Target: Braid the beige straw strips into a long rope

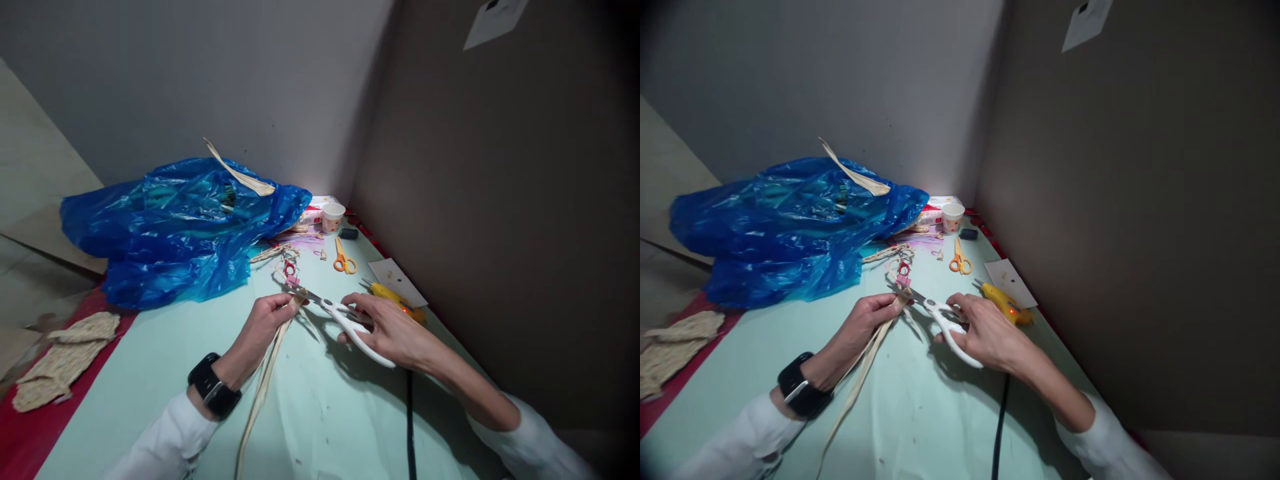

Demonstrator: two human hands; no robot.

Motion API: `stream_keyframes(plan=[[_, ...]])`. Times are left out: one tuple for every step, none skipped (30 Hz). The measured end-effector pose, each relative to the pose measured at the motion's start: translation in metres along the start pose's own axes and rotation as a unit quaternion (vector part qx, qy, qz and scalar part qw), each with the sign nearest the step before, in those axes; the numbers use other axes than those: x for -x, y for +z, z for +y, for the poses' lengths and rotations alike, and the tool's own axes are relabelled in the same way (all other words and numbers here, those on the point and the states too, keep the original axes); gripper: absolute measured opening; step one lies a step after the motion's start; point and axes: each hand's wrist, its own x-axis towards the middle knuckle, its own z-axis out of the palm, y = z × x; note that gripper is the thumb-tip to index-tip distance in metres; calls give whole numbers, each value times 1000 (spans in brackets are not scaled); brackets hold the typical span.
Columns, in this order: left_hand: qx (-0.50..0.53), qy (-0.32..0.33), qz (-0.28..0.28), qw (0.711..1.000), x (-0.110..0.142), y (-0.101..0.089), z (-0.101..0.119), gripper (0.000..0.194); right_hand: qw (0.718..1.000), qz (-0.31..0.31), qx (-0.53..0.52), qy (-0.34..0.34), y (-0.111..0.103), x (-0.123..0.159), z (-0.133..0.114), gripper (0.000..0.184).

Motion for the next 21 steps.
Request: stream_keyframes(plan=[[1, -2, 0, 1000, 0, 0, 0, 24, 1000, -1, -2, 0, 0, -1, -1, 43], [2, -3, -1, 1000, 0, 0, 0, 25, 1000, 0, -3, -2, 0, -2, -1, 42], [4, -4, -1, 1000, 0, -1, -1, 26, 1000, 3, -1, -3, 0, -2, -1, 40], [5, -4, 0, 1000, 0, -1, -1, 26, 1000, 6, -1, -6, 1, -3, -1, 39], [6, -6, 1, 1000, -1, -1, -2, 27, 1000, 7, -2, -7, 1, -3, -2, 38], [6, -8, 2, 1000, -1, -1, -2, 28, 1000, 7, -6, -7, 2, -4, -1, 36], [6, -10, 3, 1000, -2, -1, -2, 28, 1000, 4, -14, -6, 1, -4, -1, 34], [6, -12, 4, 1000, -2, -1, -2, 28, 1000, 1, -25, -2, 0, -4, 0, 33], [4, -13, 7, 1000, -2, -1, -2, 27, 999, 5, -37, 3, -3, -3, 2, 33], [2, -14, 10, 1000, -2, -1, -2, 27, 999, 19, -46, 9, -7, -3, 4, 34], [-1, -14, 14, 1000, -2, -1, -1, 26, 998, 44, -46, 16, -12, -3, 7, 36], [-4, -15, 18, 1000, -2, -1, -1, 26, 996, 74, -34, 22, -19, -2, 11, 38], [-6, -16, 21, 1000, -1, -1, -1, 27, 994, 106, -6, 30, -27, -2, 17, 39], [-8, -20, 22, 1000, -1, -1, 0, 28, 990, 132, 34, 41, -34, -2, 22, 38], [-9, -23, 21, 999, -1, -1, 0, 29, 984, 146, 82, 56, -41, -2, 29, 36], [-10, -27, 19, 999, 0, -1, 0, 30, 976, 150, 135, 76, -46, -3, 35, 33], [-12, -29, 17, 999, 0, 0, 0, 30, 967, 147, 185, 98, -49, -5, 42, 30], [-13, -28, 15, 999, 0, 0, 0, 30, 956, 140, 228, 119, -50, -8, 49, 27], [-14, -26, 14, 999, 0, -1, -1, 29, 946, 135, 262, 135, -49, -11, 55, 25], [-15, -23, 14, 1000, 0, -1, -1, 29, 938, 130, 287, 145, -46, -14, 60, 23], [-15, -21, 13, 1000, 0, -1, -1, 28, 932, 130, 304, 149, -43, -17, 63, 21]])
